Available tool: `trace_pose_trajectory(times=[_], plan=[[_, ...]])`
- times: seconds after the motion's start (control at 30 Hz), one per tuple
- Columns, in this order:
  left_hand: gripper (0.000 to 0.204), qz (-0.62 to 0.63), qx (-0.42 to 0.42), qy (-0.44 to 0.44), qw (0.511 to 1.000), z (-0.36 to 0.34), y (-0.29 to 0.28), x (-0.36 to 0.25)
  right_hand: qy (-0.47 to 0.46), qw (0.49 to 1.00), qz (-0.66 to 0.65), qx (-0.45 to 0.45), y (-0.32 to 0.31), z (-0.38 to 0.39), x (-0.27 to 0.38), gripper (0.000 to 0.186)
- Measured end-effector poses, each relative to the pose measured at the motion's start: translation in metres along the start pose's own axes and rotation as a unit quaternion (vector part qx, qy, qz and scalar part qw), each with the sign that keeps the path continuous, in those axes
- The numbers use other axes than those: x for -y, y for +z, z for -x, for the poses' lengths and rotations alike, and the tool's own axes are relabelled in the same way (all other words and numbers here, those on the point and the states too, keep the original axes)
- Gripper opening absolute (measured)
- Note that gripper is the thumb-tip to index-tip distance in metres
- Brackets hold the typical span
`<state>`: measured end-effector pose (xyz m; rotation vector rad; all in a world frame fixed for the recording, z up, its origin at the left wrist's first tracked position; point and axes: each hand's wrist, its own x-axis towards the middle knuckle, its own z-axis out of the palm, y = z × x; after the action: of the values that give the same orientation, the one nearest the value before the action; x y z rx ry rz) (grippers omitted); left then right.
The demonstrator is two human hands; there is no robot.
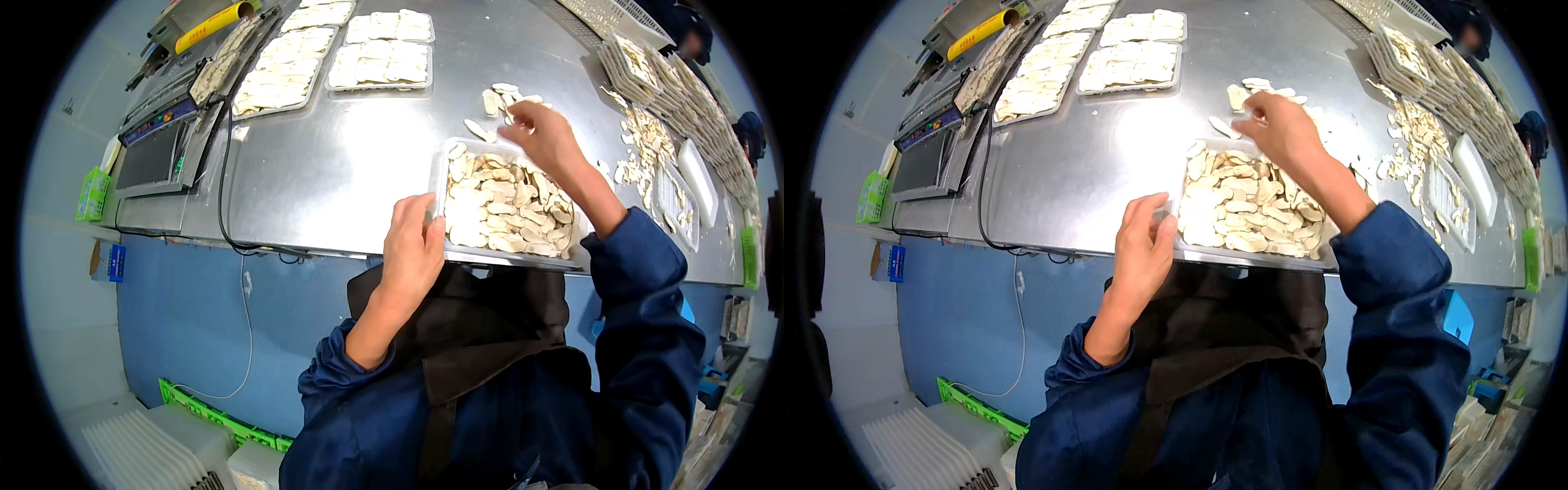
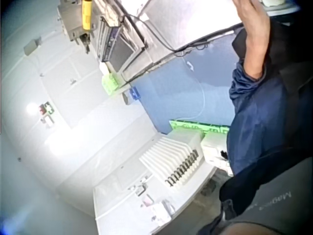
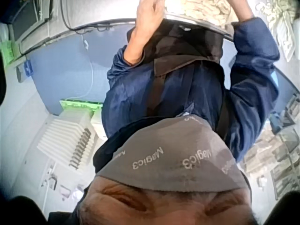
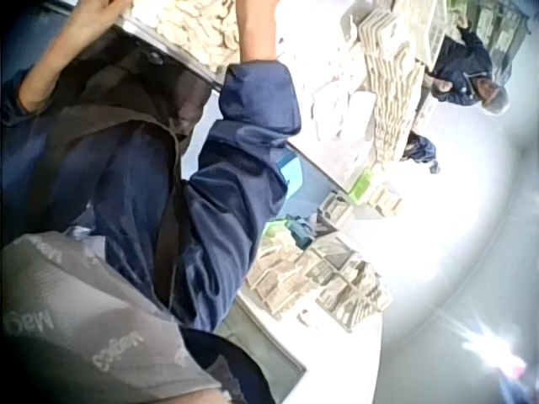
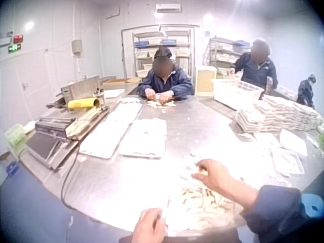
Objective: The person arranges white food slices into a clear plastic tray on a stainless steel table. They pick up slices from the table and place them into the tray, then continue to adjust and add more slices to fill the tray.
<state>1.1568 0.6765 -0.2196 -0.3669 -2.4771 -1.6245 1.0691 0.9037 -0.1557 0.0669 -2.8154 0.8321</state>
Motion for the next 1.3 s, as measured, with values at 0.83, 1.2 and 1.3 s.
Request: trace_pose_trajectory(times=[0.83,1.2,1.3], plan=[[0.039,0.077,0.026,-0.075,0.994,0.002,0.004,0.003,-0.077,0.979,-0.038,0.187,0.024,0.078,0.047,0.044],[0.037,0.065,0.019,-0.067,0.995,0.002,0.006,0.004,-0.081,0.983,-0.034,0.160,0.028,0.087,0.045,0.036],[0.038,0.070,0.019,-0.073,0.995,0.002,0.005,0.004,-0.033,0.978,-0.058,0.196,0.027,0.083,0.048,0.032]])
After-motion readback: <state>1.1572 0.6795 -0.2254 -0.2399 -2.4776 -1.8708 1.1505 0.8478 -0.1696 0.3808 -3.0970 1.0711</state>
